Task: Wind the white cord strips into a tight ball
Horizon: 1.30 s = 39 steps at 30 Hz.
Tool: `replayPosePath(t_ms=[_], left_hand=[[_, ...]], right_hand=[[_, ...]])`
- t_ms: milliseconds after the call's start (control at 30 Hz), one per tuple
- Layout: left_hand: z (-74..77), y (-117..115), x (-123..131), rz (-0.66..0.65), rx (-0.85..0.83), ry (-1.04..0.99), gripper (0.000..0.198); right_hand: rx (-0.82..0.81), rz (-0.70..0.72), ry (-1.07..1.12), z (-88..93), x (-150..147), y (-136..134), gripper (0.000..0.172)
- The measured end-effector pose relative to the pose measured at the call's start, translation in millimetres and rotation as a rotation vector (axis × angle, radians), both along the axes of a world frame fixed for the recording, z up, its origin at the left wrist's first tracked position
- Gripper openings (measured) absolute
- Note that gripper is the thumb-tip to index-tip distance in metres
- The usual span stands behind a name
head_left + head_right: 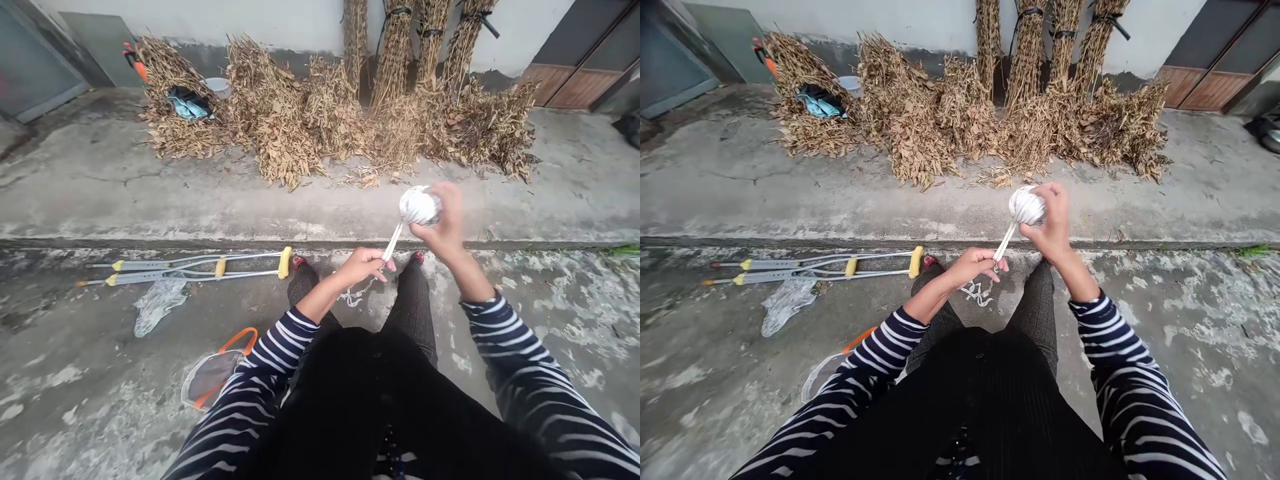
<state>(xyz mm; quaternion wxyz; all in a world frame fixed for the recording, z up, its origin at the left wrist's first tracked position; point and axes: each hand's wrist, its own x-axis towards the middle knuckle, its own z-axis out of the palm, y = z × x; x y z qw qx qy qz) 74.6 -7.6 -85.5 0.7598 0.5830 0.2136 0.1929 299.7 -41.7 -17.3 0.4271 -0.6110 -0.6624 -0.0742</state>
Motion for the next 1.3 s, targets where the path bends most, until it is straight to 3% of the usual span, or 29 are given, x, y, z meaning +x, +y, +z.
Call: replayPosePath(t_ms=[100,200,400,567,833,933,1033,1100,1200,1300], left_hand=[[23.3,6,0,-0.038,0.039,-0.005,0.023],[34.4,23,0,0.015,-0.029,-0.015,0.023],[30.7,34,2,0.239,-0.344,-0.007,0.017],[19.9,27,2,0.227,-0.413,-0.052,0.017],[13.2,38,-15,0.135,-0.245,0.096,0.021],[14.6,47,-30,-0.048,-0.113,0.253,0.024],[16.6,56,-45,-0.124,-0.039,0.425,0.023],[22.1,64,-54,-0.093,-0.002,0.471,0.020],[39.5,86,-66,0.002,0.109,0.479,0.018],[66.1,121,-73,0.147,0.288,0.498,0.013]], right_hand=[[-0.165,0.080,-0.017,-31.2,-10,9,0.058],[-0.376,0.215,0.009,-50.5,-23,4,0.059],[-0.641,0.377,0.403,-65.0,-36,-11,0.077],[-0.764,0.487,0.759,-63.4,-43,-25,0.072],[-0.780,0.260,0.762,-77.4,-46,-26,0.056],[-0.813,0.104,0.438,-69.7,-25,-23,0.056],[-0.704,-0.054,0.039,-45.3,9,-19,0.058],[-0.623,-0.135,-0.095,-24.0,34,-18,0.058],[-0.632,-0.236,-0.184,1.5,64,-23,0.059],[-0.704,-0.241,-0.211,5.6,81,-36,0.055]])
